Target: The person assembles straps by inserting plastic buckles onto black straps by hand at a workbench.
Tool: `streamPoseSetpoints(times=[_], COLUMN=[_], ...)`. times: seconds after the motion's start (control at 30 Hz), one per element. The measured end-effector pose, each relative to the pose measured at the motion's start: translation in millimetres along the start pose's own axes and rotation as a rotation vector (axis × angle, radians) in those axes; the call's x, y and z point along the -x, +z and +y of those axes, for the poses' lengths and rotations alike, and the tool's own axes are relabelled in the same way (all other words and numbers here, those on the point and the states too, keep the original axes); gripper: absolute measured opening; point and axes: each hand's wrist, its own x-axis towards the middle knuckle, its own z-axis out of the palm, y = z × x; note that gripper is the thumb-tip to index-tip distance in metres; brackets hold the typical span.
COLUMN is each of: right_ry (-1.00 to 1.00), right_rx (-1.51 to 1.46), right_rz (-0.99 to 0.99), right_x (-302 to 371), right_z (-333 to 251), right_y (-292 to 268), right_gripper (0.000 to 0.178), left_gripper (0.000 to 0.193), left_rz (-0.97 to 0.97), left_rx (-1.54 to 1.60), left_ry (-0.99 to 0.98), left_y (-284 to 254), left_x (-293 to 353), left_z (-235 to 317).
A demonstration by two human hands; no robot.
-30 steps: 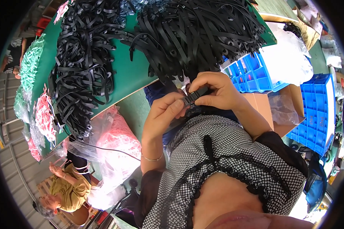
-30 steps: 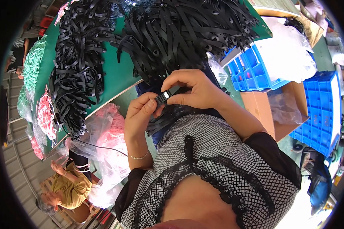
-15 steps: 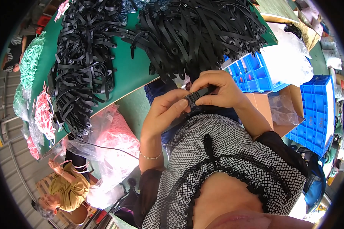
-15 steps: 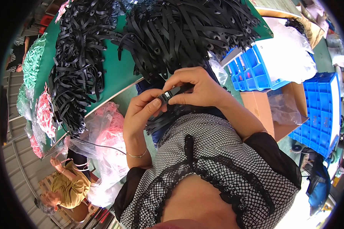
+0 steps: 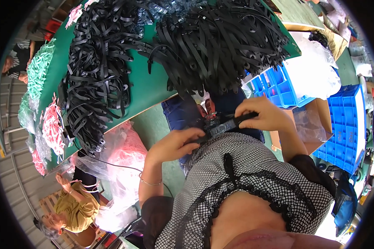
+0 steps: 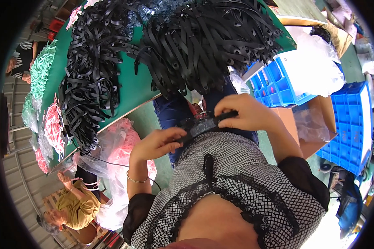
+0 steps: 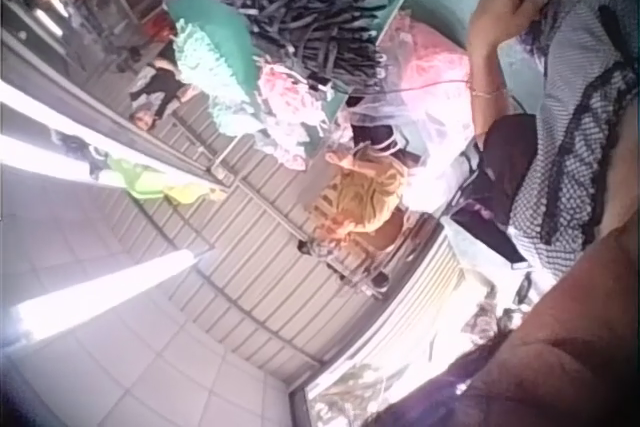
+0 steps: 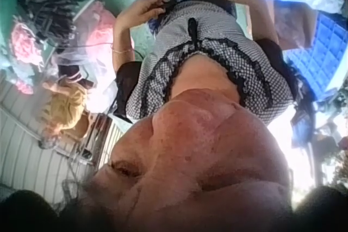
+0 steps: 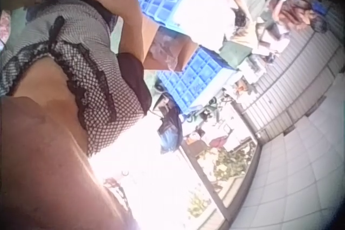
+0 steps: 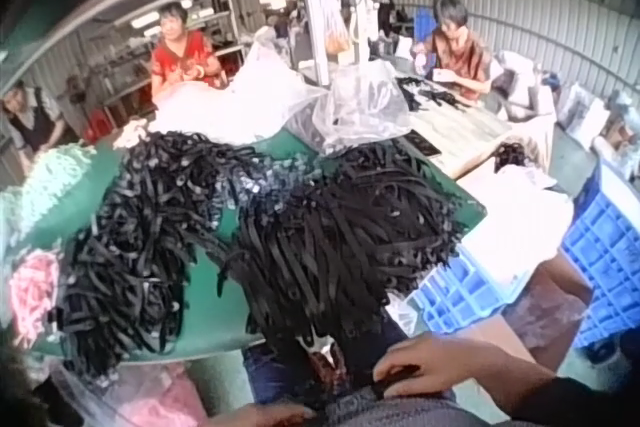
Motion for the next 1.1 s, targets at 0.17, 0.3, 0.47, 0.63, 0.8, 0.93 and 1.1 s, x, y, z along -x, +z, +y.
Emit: streamPoseSetpoints(times=[0.17, 0.3, 0.47, 0.63, 0.8, 0.93, 1.1], right_ry=[-0.056, -0.03, -0.163, -0.436, -0.372, -0.201, -0.492], right_rx=[0.44, 0.153, 0.22, 0.452, 0.826, 1.082, 0.587], right_rz=[-0.142, -0.214, -0.075, 0.271, 0.354, 0.156, 0.424], right_x=[13, -11, -59, -128, -215, -252, -267], right_z=[43, 19, -17, -18, -13, -12, 15], right_y=[29, 14, -8, -14, 17, 31, 1], right_gripper=[0.033, 0.03, 0.019, 0.013, 0.029, 0.023, 0.005], left_gripper=[0.038, 0.041, 0.028, 0.017, 0.01, 0.009, 0.01], left_rz=[-0.108, -0.109, 0.184, 0.579, 0.944, 1.105, 1.105], left_rx=[-0.433, -0.456, -0.388, -0.332, -0.03, -0.13, -0.033], left_ry=[-0.249, -0.195, -0.2, 0.07, 0.145, 0.174, 0.184], left_y=[16, 17, 3, -30, -69, -89, -95], left_x=[22, 31, 14, -14, -56, -80, -84], left_z=[-63, -70, -37, -9, -9, -20, -34])
